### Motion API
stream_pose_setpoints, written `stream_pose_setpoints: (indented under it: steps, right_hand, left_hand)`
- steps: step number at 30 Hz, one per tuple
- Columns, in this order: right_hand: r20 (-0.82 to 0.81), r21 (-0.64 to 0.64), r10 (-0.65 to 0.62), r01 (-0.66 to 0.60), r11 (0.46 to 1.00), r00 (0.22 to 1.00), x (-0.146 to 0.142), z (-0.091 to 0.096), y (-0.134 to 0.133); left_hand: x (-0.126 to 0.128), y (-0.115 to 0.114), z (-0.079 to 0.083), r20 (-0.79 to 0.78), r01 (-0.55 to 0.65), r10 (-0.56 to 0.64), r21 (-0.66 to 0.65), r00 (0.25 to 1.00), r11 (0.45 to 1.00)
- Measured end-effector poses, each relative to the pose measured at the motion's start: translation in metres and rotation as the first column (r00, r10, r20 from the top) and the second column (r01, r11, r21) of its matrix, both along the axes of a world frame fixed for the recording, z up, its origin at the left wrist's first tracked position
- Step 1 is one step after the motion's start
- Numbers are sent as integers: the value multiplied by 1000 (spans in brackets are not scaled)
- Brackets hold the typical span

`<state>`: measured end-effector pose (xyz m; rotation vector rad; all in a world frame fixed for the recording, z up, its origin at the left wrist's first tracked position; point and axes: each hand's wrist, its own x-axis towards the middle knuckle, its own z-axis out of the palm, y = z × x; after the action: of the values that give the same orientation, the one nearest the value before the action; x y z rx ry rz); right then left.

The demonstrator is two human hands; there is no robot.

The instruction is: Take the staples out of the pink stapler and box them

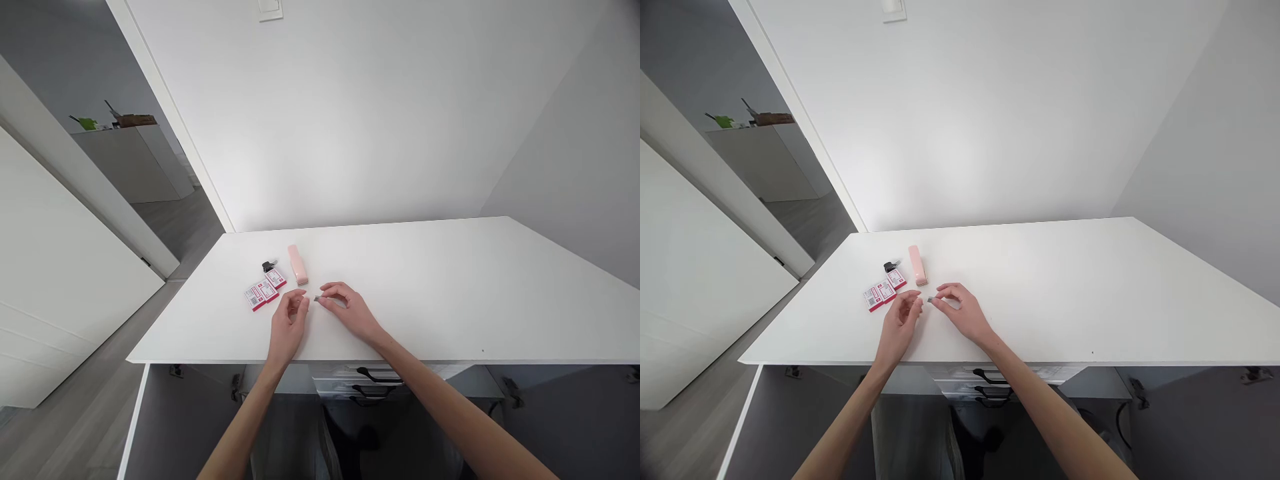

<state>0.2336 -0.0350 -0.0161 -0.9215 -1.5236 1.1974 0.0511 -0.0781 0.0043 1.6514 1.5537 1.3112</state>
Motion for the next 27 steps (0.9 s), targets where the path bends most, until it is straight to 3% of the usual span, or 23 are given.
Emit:
stream_pose_setpoints:
  steps: [2, 5, 7, 10, 14, 20, 24, 27]
  right_hand:
    - [-33, -31, 6, -7, 1000, 999, 14, -2, -6]
    - [-49, -82, 19, -23, 996, 999, 47, -3, -20]
    - [-43, -81, -8, 4, 997, 999, 72, -3, -30]
    - [-3, -91, -41, 40, 995, 999, 107, -2, -43]
    - [30, -119, -64, 68, 991, 997, 133, 0, -55]
    - [23, -121, -49, 51, 991, 999, 136, 1, -58]
    - [23, -133, -59, 61, 989, 998, 137, 0, -57]
    - [19, -134, -57, 59, 989, 998, 138, 1, -57]
  left_hand:
    - [-11, 9, 0, -204, -48, 77, 143, 976, 989]
    - [-37, 28, 3, -504, -116, 249, 281, 827, 953]
    - [-55, 41, 7, -621, -168, 294, 254, 727, 953]
    - [-71, 56, 13, -711, -208, 250, 148, 657, 967]
    - [-77, 66, 17, -718, -223, 164, 12, 677, 975]
    - [-79, 76, 14, -674, -199, 140, -11, 725, 980]
    - [-78, 73, 14, -645, -195, 167, 29, 745, 980]
    - [-72, 60, 18, -593, -190, 231, 132, 771, 973]
